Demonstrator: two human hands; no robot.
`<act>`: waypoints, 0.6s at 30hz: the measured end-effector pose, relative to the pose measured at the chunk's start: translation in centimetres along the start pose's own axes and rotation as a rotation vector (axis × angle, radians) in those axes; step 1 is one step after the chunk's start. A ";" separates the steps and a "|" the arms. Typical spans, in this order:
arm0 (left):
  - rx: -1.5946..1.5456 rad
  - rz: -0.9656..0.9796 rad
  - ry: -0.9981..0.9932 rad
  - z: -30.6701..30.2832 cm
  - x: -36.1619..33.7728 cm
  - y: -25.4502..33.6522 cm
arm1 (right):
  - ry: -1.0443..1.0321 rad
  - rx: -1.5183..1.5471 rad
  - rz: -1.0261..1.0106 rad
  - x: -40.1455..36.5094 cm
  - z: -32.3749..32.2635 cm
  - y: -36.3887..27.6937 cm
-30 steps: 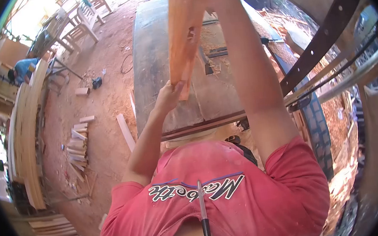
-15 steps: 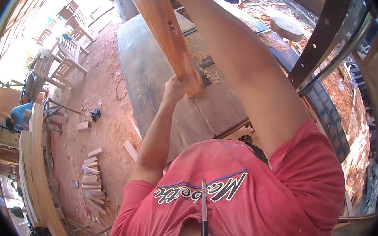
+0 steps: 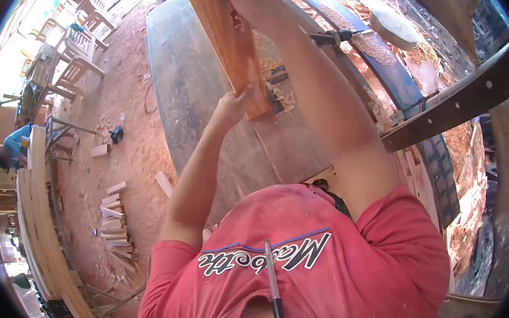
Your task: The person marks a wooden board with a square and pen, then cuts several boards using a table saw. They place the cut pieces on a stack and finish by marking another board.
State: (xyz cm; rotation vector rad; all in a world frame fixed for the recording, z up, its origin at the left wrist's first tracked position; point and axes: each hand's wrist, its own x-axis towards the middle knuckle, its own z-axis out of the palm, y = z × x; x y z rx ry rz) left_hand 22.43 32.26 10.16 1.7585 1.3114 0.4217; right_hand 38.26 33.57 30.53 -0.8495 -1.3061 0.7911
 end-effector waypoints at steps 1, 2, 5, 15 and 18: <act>0.015 -0.043 -0.019 -0.2 0.1 0.3 | -0.005 -0.010 0.049 -0.7 0.2 0.9; 0.030 -0.085 -0.039 -0.4 0.3 0.6 | -0.001 -0.007 0.056 -0.9 0.2 1.6; -0.056 -0.108 -0.095 -0.6 0.1 1.3 | 0.108 0.080 0.080 -1.4 0.7 3.2; -0.264 -0.052 0.062 1.7 0.5 0.4 | 0.107 0.099 -0.048 -0.7 1.3 4.2; -0.277 -0.114 0.071 1.3 1.2 0.6 | 0.115 0.102 -0.074 0.0 1.3 4.8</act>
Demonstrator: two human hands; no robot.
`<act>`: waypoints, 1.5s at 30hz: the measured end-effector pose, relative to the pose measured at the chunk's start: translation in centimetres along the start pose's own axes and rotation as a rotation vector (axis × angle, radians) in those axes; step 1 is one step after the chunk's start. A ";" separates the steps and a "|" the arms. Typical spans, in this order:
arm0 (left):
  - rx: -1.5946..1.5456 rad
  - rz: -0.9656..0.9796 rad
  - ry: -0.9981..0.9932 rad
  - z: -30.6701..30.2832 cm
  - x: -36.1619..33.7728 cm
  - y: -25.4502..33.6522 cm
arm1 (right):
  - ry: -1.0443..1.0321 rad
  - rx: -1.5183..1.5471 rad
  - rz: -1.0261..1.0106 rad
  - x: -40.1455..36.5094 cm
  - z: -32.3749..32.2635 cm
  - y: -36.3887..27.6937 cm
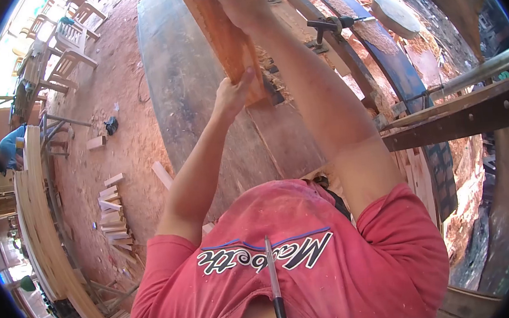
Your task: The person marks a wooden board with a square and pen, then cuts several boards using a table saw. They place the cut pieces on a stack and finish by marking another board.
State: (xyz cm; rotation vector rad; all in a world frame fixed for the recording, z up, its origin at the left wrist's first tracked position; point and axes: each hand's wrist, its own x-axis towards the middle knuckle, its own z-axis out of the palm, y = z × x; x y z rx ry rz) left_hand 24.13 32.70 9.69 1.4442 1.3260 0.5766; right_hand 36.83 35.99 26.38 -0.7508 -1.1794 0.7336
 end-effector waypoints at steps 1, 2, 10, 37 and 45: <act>-0.017 0.028 0.005 0.0 0.4 -0.1 | 0.010 -0.008 -0.017 0.2 0.0 0.2; -0.033 0.055 0.008 0.0 0.7 -0.3 | 0.007 -0.004 -0.014 0.4 0.0 0.4; -0.018 -0.026 -0.027 -1.1 1.2 1.5 | 0.010 -0.017 0.065 1.4 0.4 0.2; 0.021 0.059 0.054 -2.0 5.5 1.7 | 0.014 -0.017 0.021 5.6 0.5 3.6; -0.026 0.076 0.043 -2.0 6.8 1.0 | 0.003 -0.023 0.018 6.1 0.4 4.2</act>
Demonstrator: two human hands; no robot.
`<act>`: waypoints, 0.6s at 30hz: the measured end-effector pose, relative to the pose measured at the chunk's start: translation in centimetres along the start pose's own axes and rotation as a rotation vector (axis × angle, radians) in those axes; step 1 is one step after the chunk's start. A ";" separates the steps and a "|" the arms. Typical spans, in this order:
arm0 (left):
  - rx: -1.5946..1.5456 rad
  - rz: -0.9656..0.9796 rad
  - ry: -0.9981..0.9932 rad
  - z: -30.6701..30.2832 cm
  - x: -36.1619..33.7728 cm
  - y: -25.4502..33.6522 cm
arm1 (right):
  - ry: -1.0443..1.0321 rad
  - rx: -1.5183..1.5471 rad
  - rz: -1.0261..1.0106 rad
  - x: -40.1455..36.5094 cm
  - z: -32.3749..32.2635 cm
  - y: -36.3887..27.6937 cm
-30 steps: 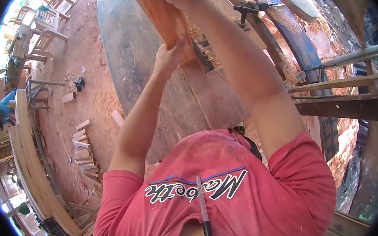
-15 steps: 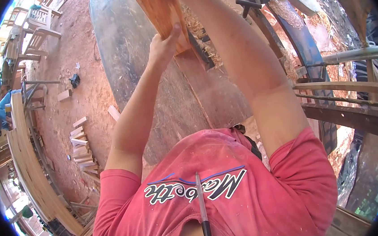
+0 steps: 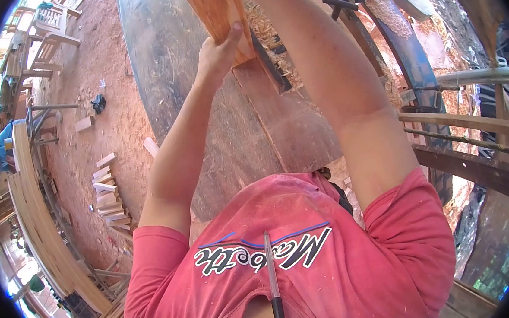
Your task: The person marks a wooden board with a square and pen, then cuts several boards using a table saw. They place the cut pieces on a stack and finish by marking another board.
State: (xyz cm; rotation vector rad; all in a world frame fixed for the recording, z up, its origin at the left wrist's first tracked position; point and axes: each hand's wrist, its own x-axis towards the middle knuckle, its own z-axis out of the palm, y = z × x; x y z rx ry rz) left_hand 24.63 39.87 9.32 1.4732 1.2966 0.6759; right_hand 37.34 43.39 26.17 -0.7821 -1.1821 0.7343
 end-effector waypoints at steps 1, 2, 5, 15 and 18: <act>0.002 -0.014 0.009 0.0 0.2 0.0 | 0.003 -0.004 -0.004 0.2 0.2 -0.2; 0.004 -0.026 0.018 0.0 0.5 0.0 | 0.004 -0.003 -0.008 0.1 0.3 -0.4; 0.010 -0.048 0.046 -0.1 1.0 0.0 | 0.069 -0.095 0.057 0.2 0.4 -0.5; 0.017 -0.060 0.050 -0.7 1.6 1.0 | 0.042 -0.054 0.006 2.1 0.4 1.9; -0.015 -0.050 0.010 -0.8 1.9 1.1 | 0.019 -0.012 -0.049 2.4 0.4 2.3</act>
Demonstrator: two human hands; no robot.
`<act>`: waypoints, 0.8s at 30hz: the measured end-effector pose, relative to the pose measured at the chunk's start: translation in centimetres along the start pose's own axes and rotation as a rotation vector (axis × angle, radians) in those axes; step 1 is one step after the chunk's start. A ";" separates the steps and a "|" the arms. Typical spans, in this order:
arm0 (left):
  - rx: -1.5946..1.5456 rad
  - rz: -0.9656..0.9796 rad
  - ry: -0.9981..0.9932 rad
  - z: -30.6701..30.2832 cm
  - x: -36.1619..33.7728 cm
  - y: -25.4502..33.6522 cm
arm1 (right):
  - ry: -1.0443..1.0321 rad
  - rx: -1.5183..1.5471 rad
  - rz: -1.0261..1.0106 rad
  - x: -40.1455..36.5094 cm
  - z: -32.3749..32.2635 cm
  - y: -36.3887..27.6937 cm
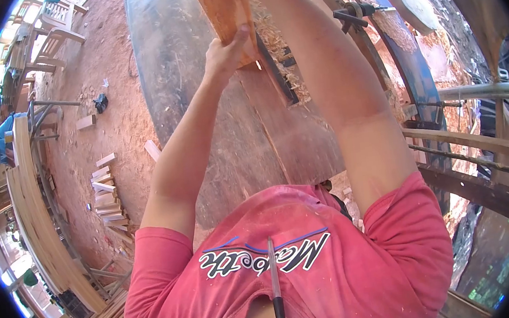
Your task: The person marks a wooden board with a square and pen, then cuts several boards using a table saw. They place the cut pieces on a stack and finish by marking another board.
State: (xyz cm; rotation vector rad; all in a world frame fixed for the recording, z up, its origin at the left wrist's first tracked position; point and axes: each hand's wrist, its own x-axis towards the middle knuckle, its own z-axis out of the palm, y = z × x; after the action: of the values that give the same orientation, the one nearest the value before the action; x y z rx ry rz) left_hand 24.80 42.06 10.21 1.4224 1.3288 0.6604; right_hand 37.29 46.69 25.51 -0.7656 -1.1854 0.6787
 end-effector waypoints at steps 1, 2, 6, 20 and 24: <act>0.011 -0.005 0.021 0.1 0.3 0.0 | -0.004 -0.029 -0.018 0.1 -0.1 -0.1; 0.023 -0.009 0.041 0.2 0.5 -0.1 | -0.007 -0.028 -0.022 0.2 -0.1 -0.1; -0.024 0.010 0.045 0.2 1.1 -0.2 | -0.008 -0.061 0.000 0.6 -0.1 0.3; 0.031 0.020 0.078 0.1 3.0 -0.5 | -0.042 0.003 -0.017 1.8 0.0 1.7; 0.029 -0.006 0.041 -0.4 3.2 -0.1 | -0.048 0.029 -0.004 2.2 0.1 2.1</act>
State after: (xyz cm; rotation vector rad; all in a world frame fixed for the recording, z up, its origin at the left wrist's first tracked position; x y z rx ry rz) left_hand 25.19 45.16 9.49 1.4342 1.3788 0.6715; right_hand 37.62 49.68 25.05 -0.7258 -1.2178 0.7132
